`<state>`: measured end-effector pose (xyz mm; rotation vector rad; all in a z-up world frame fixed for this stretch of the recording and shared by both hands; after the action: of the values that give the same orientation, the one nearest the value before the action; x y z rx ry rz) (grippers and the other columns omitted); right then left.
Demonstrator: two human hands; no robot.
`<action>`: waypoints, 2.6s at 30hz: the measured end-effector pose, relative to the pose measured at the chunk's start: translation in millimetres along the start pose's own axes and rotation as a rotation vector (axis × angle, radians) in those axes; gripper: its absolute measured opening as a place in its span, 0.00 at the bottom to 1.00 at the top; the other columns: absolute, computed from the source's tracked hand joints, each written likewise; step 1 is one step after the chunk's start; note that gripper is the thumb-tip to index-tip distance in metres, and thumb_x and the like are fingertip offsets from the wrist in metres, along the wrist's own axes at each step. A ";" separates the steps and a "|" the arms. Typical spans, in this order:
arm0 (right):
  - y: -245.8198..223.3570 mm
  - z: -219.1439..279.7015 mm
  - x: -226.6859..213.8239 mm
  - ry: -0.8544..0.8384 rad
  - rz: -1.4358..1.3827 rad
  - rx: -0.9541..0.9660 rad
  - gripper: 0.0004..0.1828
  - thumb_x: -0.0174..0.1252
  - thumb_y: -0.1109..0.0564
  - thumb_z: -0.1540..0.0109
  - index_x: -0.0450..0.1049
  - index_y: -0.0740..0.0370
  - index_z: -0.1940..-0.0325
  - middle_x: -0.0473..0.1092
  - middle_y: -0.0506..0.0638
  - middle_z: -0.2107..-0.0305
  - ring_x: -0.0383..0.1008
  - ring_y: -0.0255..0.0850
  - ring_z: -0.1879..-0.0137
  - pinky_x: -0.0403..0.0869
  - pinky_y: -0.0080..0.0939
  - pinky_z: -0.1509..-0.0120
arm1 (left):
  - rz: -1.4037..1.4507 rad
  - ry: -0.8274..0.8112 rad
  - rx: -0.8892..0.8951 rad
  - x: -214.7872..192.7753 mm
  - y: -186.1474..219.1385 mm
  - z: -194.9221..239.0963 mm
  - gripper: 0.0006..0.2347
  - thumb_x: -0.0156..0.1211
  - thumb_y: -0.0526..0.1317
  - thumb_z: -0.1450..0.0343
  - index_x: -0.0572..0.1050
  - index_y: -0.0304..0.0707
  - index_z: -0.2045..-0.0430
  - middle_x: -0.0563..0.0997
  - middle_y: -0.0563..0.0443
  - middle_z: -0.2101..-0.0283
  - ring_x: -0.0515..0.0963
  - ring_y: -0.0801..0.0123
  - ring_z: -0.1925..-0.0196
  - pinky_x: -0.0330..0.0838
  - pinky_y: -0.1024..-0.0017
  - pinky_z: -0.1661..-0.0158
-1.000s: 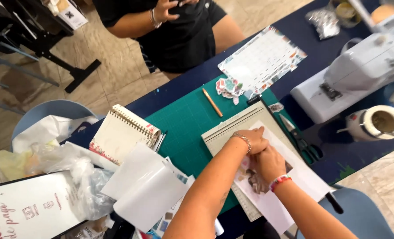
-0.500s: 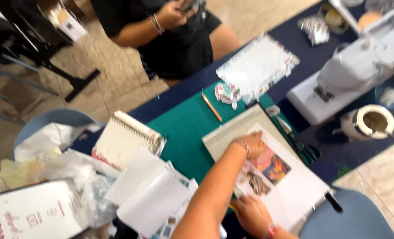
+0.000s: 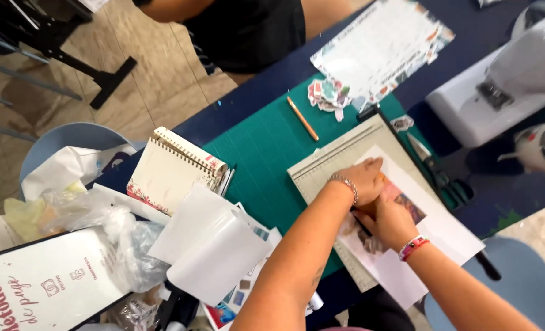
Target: Applying a sticker to a printed card and smoothing it with a squeegee tool
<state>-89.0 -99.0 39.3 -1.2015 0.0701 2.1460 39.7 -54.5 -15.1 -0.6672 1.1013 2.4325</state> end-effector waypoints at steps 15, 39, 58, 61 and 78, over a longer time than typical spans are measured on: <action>-11.9 -9.9 63.5 -0.085 0.216 -0.142 0.37 0.56 0.29 0.41 0.56 0.52 0.41 0.78 0.57 0.60 0.82 0.59 0.51 0.79 0.60 0.44 | 0.004 -0.046 -0.007 -16.3 1.9 4.0 0.33 0.22 0.51 0.28 0.45 0.47 0.23 0.48 0.43 0.20 0.55 0.50 0.21 0.50 0.54 0.25; 68.0 16.0 71.1 0.032 0.077 -0.177 0.29 0.61 0.30 0.42 0.62 0.52 0.56 0.76 0.55 0.72 0.78 0.59 0.67 0.72 0.60 0.65 | -0.129 0.066 0.061 32.3 -13.8 -16.8 0.42 0.57 0.37 0.37 0.43 0.44 0.25 0.48 0.48 0.21 0.53 0.63 0.22 0.54 0.62 0.30; 146.1 96.4 24.3 0.664 -0.252 -0.041 0.23 0.66 0.45 0.41 0.71 0.55 0.46 0.76 0.50 0.63 0.77 0.49 0.63 0.73 0.49 0.57 | -0.498 0.966 0.507 83.4 38.4 119.4 0.07 0.46 0.27 0.24 0.70 0.41 0.68 0.66 0.52 0.75 0.65 0.64 0.78 0.57 0.65 0.79; 127.4 75.7 19.7 0.463 0.052 -0.625 0.24 0.56 0.57 0.45 0.80 0.37 0.47 0.80 0.34 0.54 0.80 0.33 0.49 0.74 0.38 0.40 | 0.082 0.518 0.856 163.7 63.8 151.4 0.06 0.53 0.31 0.25 0.78 0.30 0.60 0.82 0.35 0.51 0.80 0.41 0.46 0.74 0.50 0.44; 7.4 43.8 38.9 0.245 0.541 -1.225 0.18 0.59 0.59 0.37 0.70 0.58 0.43 0.73 0.52 0.58 0.74 0.50 0.56 0.74 0.53 0.48 | -0.362 0.522 0.522 247.7 34.2 126.7 0.21 0.44 0.39 0.25 0.67 0.35 0.36 0.73 0.47 0.37 0.73 0.59 0.37 0.65 0.60 0.41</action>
<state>-139.4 -68.9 32.4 -2.3081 -1.0640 2.4988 -212.4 59.1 -61.4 -1.2213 1.5655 1.6029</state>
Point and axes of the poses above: each hand's wrist, its own z-axis away from the middle knuckle, its own x-axis out of the palm, y = z × x, the point moved 3 cm from there along -z, towards the middle knuckle
